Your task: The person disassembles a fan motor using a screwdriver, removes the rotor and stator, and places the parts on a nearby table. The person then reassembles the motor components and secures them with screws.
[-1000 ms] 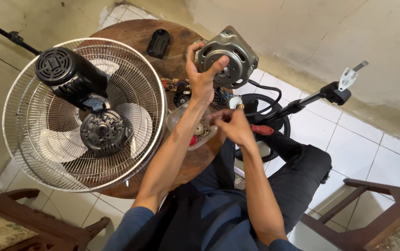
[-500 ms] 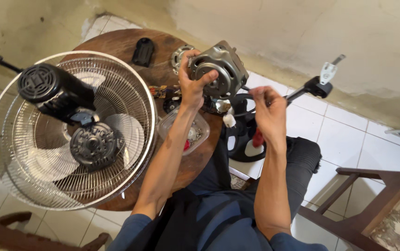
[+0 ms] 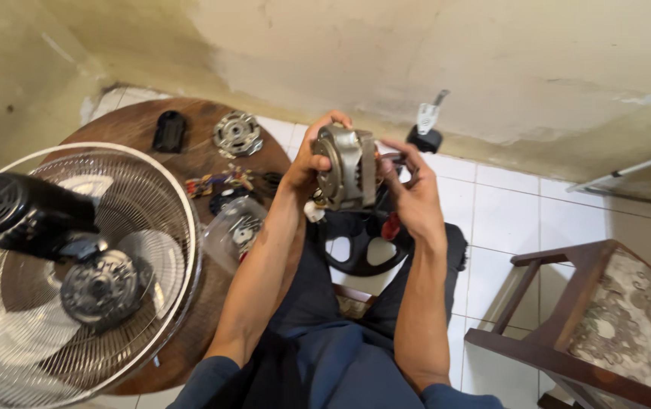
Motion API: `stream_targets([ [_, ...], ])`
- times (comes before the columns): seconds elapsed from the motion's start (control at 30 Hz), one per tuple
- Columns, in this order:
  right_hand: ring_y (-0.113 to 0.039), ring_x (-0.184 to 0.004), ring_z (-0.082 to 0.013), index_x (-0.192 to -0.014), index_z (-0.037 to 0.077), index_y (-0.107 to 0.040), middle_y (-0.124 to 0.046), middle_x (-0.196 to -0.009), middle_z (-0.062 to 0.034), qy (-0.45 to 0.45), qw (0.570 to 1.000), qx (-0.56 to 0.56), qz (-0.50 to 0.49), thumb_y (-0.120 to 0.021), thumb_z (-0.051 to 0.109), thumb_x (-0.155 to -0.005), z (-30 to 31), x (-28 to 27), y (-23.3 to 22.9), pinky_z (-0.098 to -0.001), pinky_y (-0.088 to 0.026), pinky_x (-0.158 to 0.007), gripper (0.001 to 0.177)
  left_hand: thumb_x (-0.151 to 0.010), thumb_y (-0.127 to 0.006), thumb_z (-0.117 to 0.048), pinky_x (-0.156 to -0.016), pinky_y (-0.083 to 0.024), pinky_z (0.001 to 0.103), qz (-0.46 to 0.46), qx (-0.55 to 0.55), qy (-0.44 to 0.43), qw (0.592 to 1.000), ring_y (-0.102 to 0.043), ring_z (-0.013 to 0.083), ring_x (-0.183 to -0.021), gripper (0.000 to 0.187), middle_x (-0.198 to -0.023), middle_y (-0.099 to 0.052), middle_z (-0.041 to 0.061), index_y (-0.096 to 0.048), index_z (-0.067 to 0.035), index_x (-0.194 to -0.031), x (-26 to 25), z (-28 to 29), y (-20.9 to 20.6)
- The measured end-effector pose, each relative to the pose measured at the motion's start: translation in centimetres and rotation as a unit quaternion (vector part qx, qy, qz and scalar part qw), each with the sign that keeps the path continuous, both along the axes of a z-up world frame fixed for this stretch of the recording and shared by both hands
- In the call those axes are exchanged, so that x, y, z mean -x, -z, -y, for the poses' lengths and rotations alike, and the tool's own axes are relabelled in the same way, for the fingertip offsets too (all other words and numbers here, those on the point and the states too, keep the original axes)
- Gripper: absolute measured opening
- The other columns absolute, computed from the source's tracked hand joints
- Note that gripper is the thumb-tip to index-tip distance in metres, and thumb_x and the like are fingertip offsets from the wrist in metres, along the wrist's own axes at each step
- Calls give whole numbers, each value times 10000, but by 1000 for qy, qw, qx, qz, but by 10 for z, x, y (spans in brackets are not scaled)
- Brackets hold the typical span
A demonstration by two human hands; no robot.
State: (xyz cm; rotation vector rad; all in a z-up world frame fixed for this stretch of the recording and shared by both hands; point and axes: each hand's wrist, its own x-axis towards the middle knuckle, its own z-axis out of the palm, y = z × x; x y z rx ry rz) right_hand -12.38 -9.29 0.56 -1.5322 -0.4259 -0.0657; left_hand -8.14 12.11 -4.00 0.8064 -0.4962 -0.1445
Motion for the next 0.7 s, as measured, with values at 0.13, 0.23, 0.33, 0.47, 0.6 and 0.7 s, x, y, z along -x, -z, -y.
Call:
stream_targets([
  [0.13,-584,-693,-106,-1220,15,-688,-705,-958,-42,25,988,39,-149,-695,152,-1005,26,2,7,-267,-467,-527,255,-718,-949,-440,-900,-619,393,3,53,90,995,-724,285,-1039,801,-1123,-710,179,-515,-55,-1271,-15,33,16],
  [0.23,-626,-721,-148,-1235,7,-694,-715,-981,-69,8,992,20,-127,-696,73,-993,42,2,12,-293,-526,-605,252,-768,-910,-485,-935,-616,444,-13,124,156,980,-706,322,-1108,853,-1223,-664,214,-495,-59,-1380,-26,50,36],
  [0.33,-703,-913,-112,-1178,-1,-710,-742,-1003,-63,33,999,10,-10,-655,32,-1012,38,-1,18,-239,-594,-817,177,-787,-845,-558,-925,-623,481,-61,160,183,968,-697,345,-1122,886,-1302,-626,238,-451,-114,-1446,-27,57,60],
  [0.47,-728,-918,-114,-1135,-11,-702,-756,-973,-64,77,997,9,29,-617,-4,-1019,31,0,21,-236,-597,-794,145,-835,-751,-669,-862,-630,502,-95,192,191,958,-698,375,-1160,966,-1374,-620,248,-453,-18,-1484,-34,65,82],
  [0.6,-723,-813,-83,-1102,-1,-682,-737,-908,-43,65,995,-75,-13,-605,25,-1026,26,0,18,-235,-628,-681,110,-939,-635,-720,-796,-636,521,-134,163,151,966,-715,368,-1086,933,-1352,-627,233,-462,2,-1504,-33,65,89],
  [0.7,-629,-698,-77,-1107,-17,-706,-732,-853,-61,146,989,14,-7,-640,15,-1027,25,1,17,-228,-470,-517,109,-946,-554,-718,-845,-639,495,-197,117,112,967,-720,334,-1074,899,-1334,-632,218,-458,-16,-1499,-32,62,88],
])
